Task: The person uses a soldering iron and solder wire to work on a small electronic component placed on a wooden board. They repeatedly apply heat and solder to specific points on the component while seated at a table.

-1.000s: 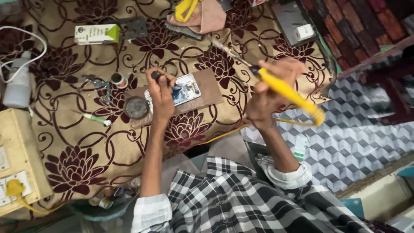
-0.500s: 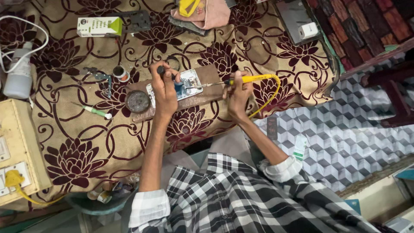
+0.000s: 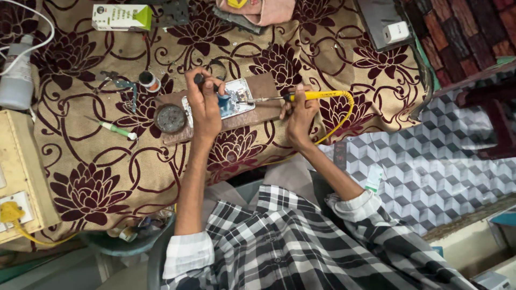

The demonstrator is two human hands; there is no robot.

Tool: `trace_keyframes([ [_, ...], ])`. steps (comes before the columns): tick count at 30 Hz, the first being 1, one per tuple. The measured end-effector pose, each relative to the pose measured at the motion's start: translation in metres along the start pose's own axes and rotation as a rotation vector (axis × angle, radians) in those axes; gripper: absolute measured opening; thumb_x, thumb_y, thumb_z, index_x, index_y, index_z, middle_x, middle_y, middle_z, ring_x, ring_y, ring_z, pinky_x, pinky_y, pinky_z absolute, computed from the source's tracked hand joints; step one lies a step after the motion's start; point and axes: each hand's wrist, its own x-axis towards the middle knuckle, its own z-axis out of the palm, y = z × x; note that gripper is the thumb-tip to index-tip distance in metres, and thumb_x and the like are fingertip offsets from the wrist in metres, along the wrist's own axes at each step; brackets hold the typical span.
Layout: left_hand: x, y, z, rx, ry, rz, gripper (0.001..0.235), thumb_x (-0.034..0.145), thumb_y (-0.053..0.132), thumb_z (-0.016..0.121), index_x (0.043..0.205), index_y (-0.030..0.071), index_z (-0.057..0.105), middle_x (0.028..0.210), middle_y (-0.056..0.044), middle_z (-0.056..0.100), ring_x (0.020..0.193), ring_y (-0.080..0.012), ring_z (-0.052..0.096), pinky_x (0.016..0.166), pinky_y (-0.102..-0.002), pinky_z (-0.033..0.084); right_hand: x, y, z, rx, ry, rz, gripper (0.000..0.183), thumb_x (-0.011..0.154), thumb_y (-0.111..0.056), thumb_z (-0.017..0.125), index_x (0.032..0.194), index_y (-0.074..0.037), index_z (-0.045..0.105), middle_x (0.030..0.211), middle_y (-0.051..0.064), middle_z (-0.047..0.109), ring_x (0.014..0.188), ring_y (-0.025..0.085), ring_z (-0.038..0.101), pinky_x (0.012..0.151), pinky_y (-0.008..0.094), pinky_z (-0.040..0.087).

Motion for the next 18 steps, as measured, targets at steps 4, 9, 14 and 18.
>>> trace_keyframes([
  [4, -0.001, 0.001, 0.0, 0.019, 0.01, -0.01, 0.044, 0.115, 0.053, 0.037, 0.121, 0.01, 0.043, 0.079, -0.003, 0.054, 0.075, -0.0121, 0.06, 0.067, -0.027, 0.052, 0.0, 0.003, -0.003, 0.055, -0.006, 0.008, 0.029, 0.11, -0.028, 0.056, 0.095, -0.003, 0.055, 0.063, 0.0, 0.047, 0.047, 0.008, 0.046, 0.039, 0.024, 0.041],
  [9, -0.002, 0.007, 0.0, -0.005, 0.01, 0.005, 0.044, 0.115, 0.052, 0.039, 0.122, 0.009, 0.041, 0.08, -0.004, 0.053, 0.077, -0.0124, 0.058, 0.07, -0.027, 0.051, 0.001, 0.01, -0.009, 0.076, -0.011, 0.021, 0.027, 0.109, -0.025, 0.059, 0.096, -0.002, 0.056, 0.067, -0.001, 0.046, 0.048, 0.007, 0.045, 0.038, 0.024, 0.04],
  [14, -0.003, 0.01, 0.001, 0.012, 0.01, 0.031, 0.04, 0.119, 0.047, 0.04, 0.124, 0.007, 0.041, 0.082, -0.005, 0.053, 0.078, -0.0138, 0.055, 0.075, -0.029, 0.05, -0.002, 0.006, -0.009, 0.042, -0.015, 0.001, 0.027, 0.109, -0.027, 0.059, 0.095, -0.004, 0.054, 0.061, -0.002, 0.047, 0.043, 0.006, 0.043, 0.036, 0.022, 0.036],
  [18, 0.001, -0.001, 0.0, 0.009, 0.021, -0.001, 0.038, 0.117, 0.047, 0.037, 0.12, 0.009, 0.043, 0.081, -0.004, 0.057, 0.075, -0.0125, 0.06, 0.066, -0.027, 0.054, -0.002, 0.0, -0.007, 0.01, -0.031, 0.062, 0.027, 0.107, -0.028, 0.058, 0.095, -0.004, 0.056, 0.057, -0.003, 0.048, 0.04, 0.006, 0.043, 0.034, 0.022, 0.035],
])
